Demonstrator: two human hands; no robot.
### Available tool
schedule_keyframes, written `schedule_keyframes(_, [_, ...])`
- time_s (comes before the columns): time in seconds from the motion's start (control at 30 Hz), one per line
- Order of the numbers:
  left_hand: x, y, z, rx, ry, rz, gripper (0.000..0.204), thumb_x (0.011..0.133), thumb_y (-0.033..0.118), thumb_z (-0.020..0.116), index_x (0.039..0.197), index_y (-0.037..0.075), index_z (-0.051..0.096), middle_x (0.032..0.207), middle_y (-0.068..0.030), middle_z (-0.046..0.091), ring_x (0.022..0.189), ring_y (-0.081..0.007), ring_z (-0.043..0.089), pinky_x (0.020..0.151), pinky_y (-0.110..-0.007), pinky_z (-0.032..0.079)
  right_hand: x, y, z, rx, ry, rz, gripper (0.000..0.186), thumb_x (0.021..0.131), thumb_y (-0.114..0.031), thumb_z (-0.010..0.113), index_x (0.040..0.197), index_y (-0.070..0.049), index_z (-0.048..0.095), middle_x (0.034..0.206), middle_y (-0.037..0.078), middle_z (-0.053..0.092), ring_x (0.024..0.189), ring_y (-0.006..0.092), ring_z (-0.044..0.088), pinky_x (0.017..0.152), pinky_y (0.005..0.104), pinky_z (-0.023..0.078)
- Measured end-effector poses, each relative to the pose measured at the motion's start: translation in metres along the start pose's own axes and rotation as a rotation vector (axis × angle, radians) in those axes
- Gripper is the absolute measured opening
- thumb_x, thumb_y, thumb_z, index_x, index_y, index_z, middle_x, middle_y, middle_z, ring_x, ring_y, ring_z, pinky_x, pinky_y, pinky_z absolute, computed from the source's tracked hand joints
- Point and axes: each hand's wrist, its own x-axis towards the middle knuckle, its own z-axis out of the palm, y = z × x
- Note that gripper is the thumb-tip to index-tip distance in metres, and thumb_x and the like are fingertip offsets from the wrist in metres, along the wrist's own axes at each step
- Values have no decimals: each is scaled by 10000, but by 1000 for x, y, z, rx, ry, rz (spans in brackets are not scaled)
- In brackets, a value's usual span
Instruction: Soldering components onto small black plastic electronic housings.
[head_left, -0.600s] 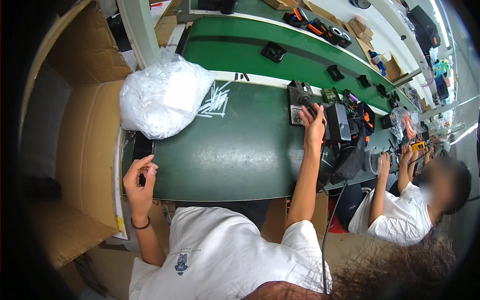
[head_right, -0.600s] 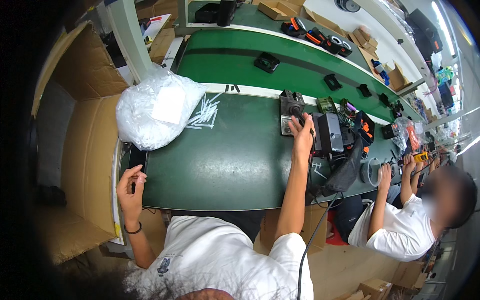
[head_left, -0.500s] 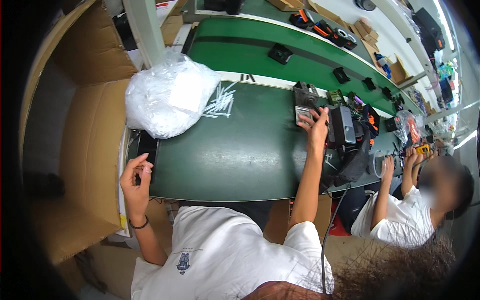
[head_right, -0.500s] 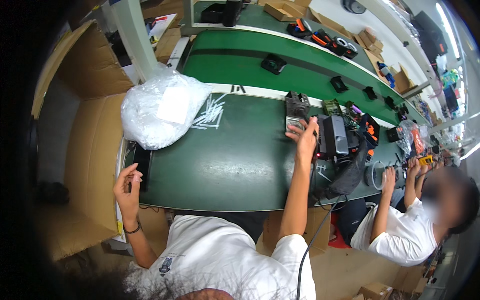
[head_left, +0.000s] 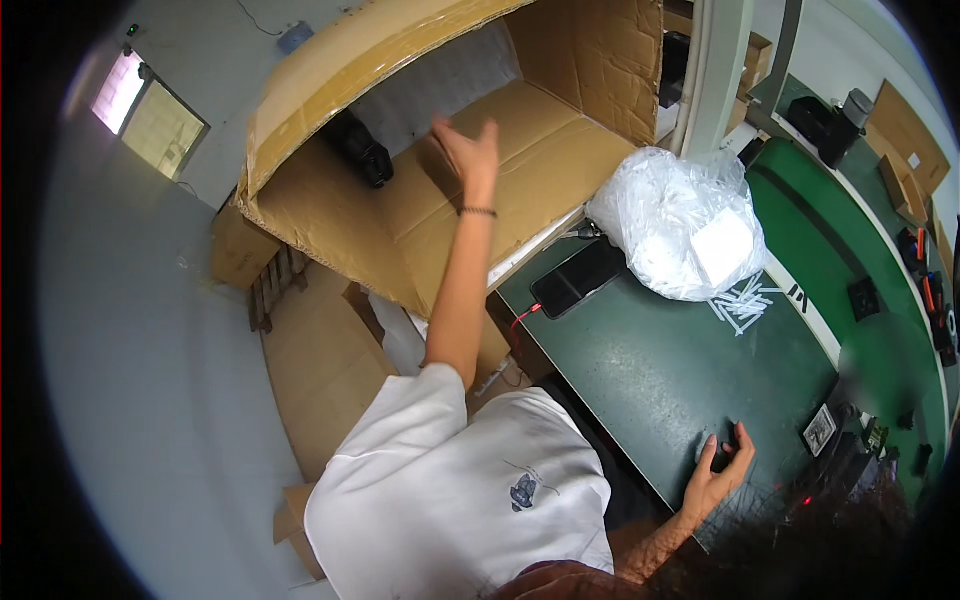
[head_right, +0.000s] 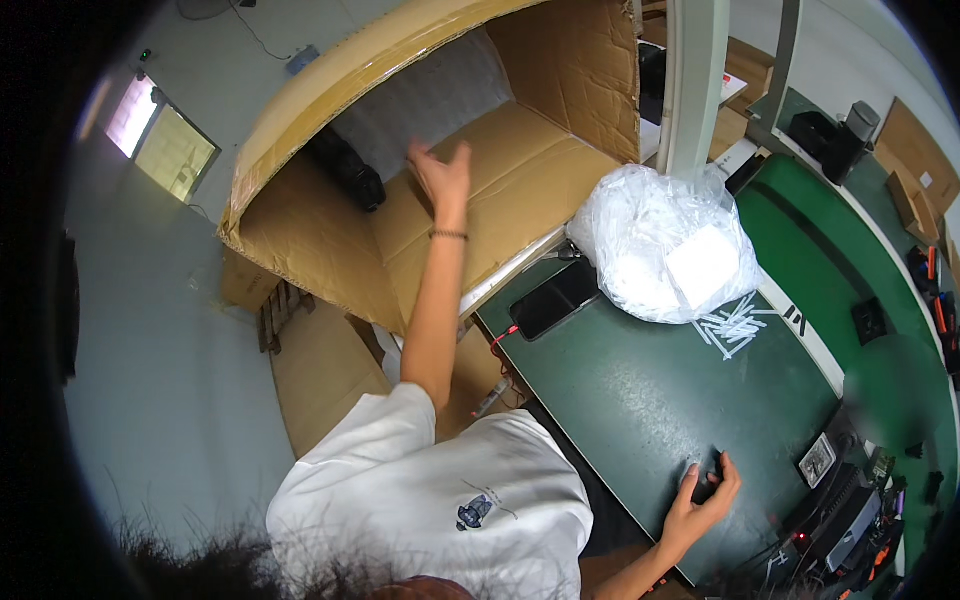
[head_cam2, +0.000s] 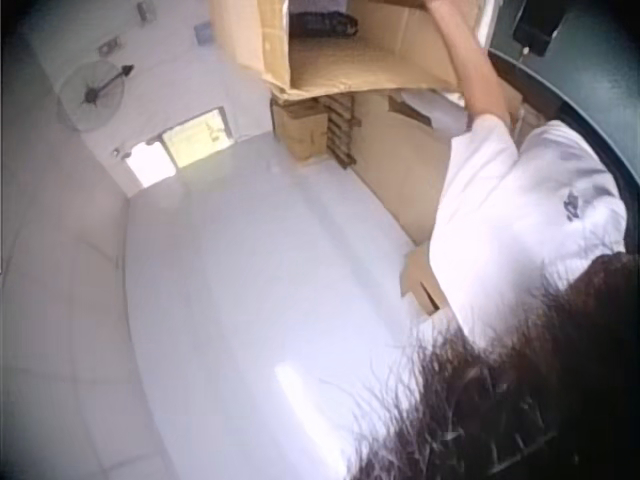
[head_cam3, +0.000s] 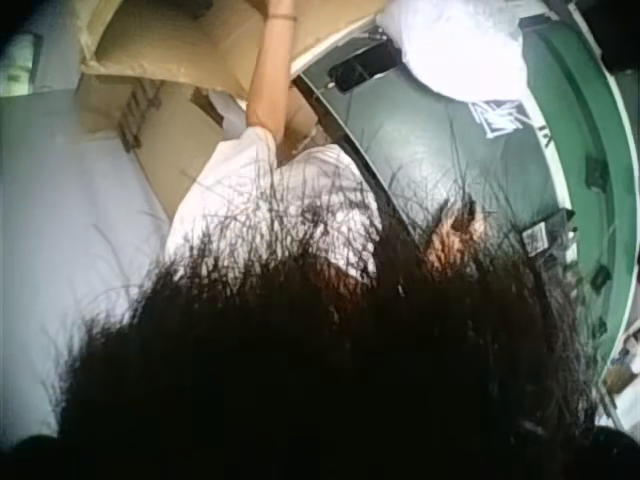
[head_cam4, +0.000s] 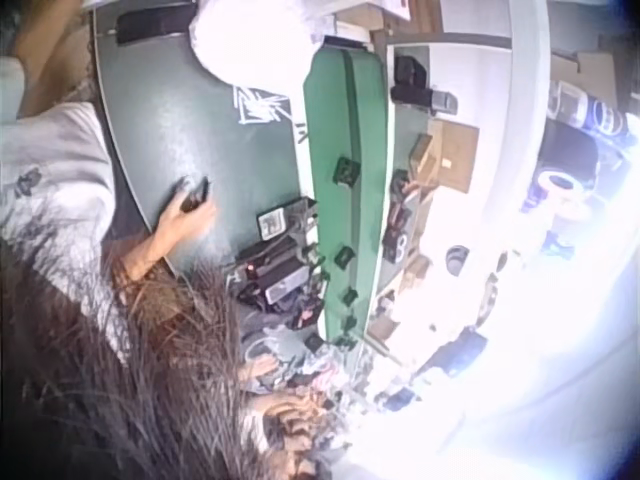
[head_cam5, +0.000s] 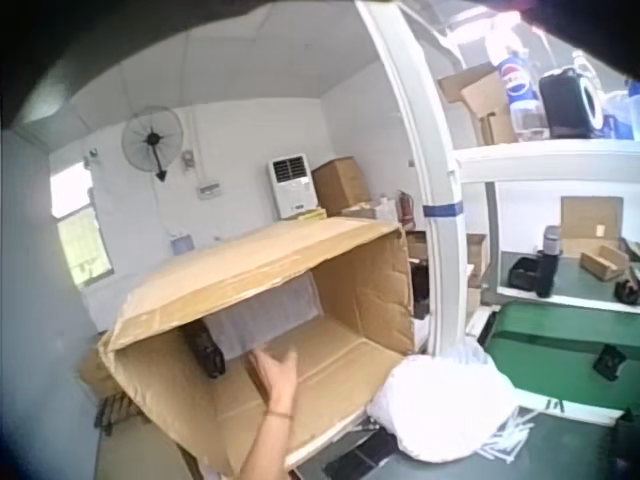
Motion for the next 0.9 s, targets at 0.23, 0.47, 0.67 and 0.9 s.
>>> schedule_keyframes(0.23, [164, -64, 4, 422, 441, -170, 1332, 749, 512, 903, 1708, 94, 78, 1650, -431, 142, 1520, -627, 166, 1208, -692, 221, -1, -5, -4, -56, -74, -64, 401, 991, -50, 684, 1382, 14, 620, 1343, 161, 648, 1155, 270, 615, 957, 362, 494])
schedule_keyframes(0.47, [261, -135, -17, 735, 498, -43, 1103, 882, 811, 597, 1688, 150, 238, 1654, -388, 242, 1484, -652, 267, 1157, -766, 280, 0, -11, -4, -78, -103, 0, 384, 1005, -62, 658, 1381, 13, 625, 1340, 152, 651, 1180, 285, 611, 961, 383, 492])
schedule_keyframes(0.67, [325, -185, -40, 1306, 646, -52, 815, 985, 700, 528, 1665, 317, 293, 1631, -358, 290, 1407, -593, 378, 1050, -778, 386, -1, -2, -4, -68, -153, -10, 378, 1015, -78, 649, 1376, 29, 619, 1330, 172, 649, 1204, 321, 617, 1011, 422, 492])
schedule_keyframes(0.9, [351, -201, -68, 1281, 800, 183, 697, 1034, 567, 565, 1666, 410, 319, 1670, -366, 172, 1359, -550, 413, 1056, -661, 460, -3, 7, -2, -94, -95, -53, 377, 978, -57, 673, 1340, 43, 640, 1260, 199, 659, 1146, 339, 629, 937, 408, 489])
